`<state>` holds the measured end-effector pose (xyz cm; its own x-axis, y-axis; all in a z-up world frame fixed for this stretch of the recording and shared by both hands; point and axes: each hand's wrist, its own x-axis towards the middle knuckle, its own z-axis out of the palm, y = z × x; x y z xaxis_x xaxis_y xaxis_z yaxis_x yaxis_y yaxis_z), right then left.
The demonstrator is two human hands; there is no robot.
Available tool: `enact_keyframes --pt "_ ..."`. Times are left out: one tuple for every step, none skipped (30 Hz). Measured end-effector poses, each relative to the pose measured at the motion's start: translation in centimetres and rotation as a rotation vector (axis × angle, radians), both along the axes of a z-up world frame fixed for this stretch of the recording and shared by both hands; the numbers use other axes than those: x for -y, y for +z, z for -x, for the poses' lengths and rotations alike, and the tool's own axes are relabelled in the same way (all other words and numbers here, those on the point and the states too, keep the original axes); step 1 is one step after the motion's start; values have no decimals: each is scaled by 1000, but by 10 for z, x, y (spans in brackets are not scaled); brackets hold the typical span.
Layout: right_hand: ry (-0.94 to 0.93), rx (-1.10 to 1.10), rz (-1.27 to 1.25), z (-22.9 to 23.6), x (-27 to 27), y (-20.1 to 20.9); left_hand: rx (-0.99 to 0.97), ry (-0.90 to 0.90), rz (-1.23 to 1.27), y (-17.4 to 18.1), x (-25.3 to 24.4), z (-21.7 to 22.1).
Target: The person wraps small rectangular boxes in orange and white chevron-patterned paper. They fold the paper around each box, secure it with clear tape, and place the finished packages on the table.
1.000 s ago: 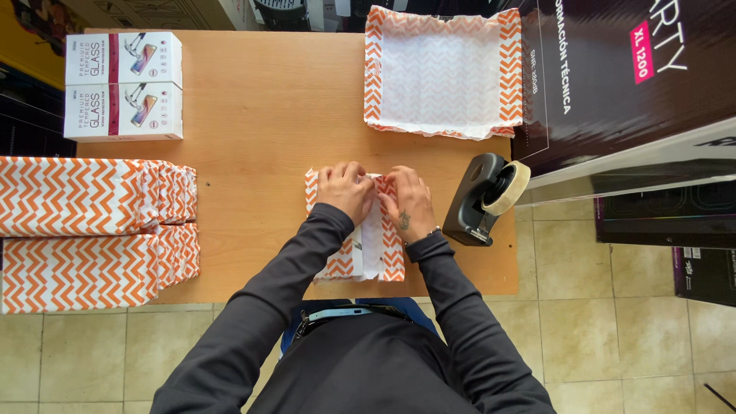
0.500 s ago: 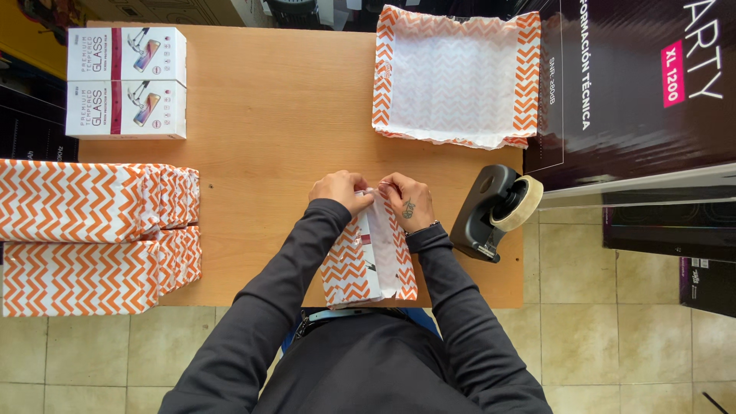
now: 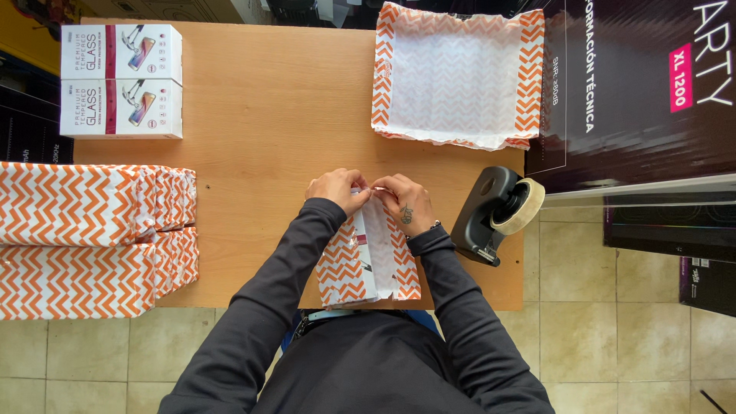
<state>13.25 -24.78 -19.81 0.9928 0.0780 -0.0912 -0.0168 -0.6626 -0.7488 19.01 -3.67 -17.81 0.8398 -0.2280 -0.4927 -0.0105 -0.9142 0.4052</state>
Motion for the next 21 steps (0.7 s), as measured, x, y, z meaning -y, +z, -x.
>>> enact_keyframes --pt "1 -1 0 0 0 -4 -1 1 0 0 -1 -1" --pt "-1 43 16 0 1 -8 -22 0 7 0 -3 -2" --pt "-3 87 32 -1 1 -12 -42 -1 13 1 -5 -3" --pt "-1 86 31 1 1 -16 -43 0 13 -2 -5 -5" --pt "-14 96 40 2 1 -19 -49 21 15 -4 -6 -8" --pt "-27 107 48 2 1 -22 -56 41 18 -6 -6 -10" --pt "-25 107 48 3 0 -25 -55 43 18 -8 -5 -11" --pt "-28 131 49 3 -1 -28 -50 46 4 -10 -4 -11" --pt "-33 153 50 4 -1 -32 -46 48 -10 -12 -2 -11" --pt "-33 154 51 5 -1 -33 -45 47 -9 -13 0 -10" --pt "-30 164 65 5 0 -34 -37 34 -35 -14 3 -9" --pt "-26 174 79 5 0 -35 -29 20 -62 -15 6 -8" --pt "-28 174 79 6 1 -38 -29 18 -62 -21 7 -9" --pt "-17 201 89 6 2 -42 -31 22 -63 -27 8 -10" --pt "-5 227 98 8 3 -45 -33 26 -64 -33 9 -11" --pt "-5 226 98 8 4 -44 -34 25 -64 -32 8 -10" --pt "-7 218 72 8 5 -44 -31 25 -63 -31 8 -9" --pt "-9 210 47 9 6 -43 -29 24 -62 -30 8 -9" --pt "-11 210 47 8 6 -36 -28 23 -62 -28 8 -8" --pt "-25 198 6 8 6 -28 -26 24 -62 -26 8 -8" --pt "-39 186 -35 7 6 -21 -24 25 -62 -24 8 -7"
